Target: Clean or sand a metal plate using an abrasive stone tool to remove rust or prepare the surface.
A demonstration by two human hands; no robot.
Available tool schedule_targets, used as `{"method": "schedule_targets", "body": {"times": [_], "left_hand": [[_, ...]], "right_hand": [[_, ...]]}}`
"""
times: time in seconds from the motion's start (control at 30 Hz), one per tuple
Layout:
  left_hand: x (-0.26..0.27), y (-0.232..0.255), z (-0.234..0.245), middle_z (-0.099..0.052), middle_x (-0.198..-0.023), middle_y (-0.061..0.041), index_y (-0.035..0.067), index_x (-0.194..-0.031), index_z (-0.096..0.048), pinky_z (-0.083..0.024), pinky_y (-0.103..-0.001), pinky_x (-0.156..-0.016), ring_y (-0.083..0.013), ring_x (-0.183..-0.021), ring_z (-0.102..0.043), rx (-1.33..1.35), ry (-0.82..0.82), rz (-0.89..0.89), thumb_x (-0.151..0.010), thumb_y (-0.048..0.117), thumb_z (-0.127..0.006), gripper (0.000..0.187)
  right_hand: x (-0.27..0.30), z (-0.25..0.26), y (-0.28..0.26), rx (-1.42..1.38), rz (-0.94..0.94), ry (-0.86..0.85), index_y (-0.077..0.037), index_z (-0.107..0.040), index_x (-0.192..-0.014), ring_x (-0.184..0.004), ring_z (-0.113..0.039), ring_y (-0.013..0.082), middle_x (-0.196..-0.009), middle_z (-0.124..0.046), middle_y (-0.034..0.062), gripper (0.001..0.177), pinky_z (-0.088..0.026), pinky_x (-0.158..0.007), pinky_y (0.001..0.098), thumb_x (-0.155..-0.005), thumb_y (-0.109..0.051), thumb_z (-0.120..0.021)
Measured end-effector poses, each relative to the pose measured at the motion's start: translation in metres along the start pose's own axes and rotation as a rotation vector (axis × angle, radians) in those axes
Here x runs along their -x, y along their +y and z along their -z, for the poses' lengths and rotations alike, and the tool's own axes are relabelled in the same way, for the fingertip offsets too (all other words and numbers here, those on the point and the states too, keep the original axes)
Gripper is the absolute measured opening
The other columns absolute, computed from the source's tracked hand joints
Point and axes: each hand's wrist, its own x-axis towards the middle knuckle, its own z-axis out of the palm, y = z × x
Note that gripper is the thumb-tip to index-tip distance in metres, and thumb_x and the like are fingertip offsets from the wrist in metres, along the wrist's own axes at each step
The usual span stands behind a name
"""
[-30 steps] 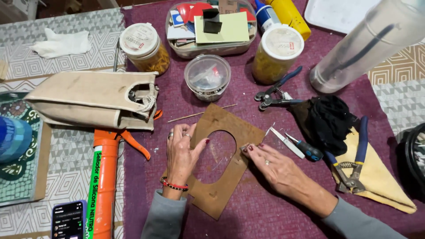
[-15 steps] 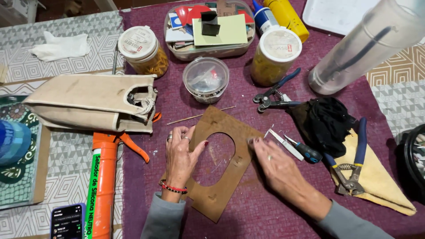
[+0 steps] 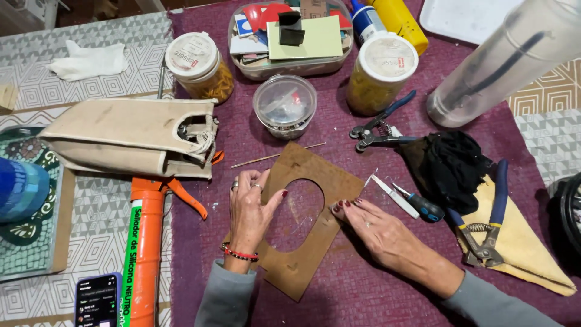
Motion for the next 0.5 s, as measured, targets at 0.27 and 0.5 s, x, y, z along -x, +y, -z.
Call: {"method": "schedule_targets", "body": {"times": [0.27, 0.5], "left_hand": [[0.0, -0.009, -0.001, -0.057, -0.105, -0.013, 0.002, -0.126, -0.069, -0.048, -0.048, -0.083, -0.0357, -0.098, -0.058, 0.063, -0.055, -0.024, -0.085, 0.034, -0.082, 0.053], [0.001, -0.009, -0.001, -0.057, -0.105, -0.013, 0.002, -0.126, -0.069, -0.047, -0.048, -0.083, -0.0354, -0.098, -0.058, 0.072, -0.045, -0.033, -0.085, 0.032, -0.082, 0.053]], "right_hand": [[-0.013, -0.013, 0.01, -0.149, 0.088, 0.083, 0.017, -0.042, -0.143, -0.124, -0.062, 0.0387, -0.132, -0.062, 0.0314, 0.051, -0.041, -0.115, 0.0511, -0.099, -0.003, -0.026], [-0.025, 0.003, 0.015, -0.11, 0.159, 0.02, 0.017, -0.038, -0.144, -0.124, -0.063, 0.0351, -0.132, -0.063, 0.0289, 0.051, -0.038, -0.118, 0.0525, -0.099, 0.0, -0.022]]}}
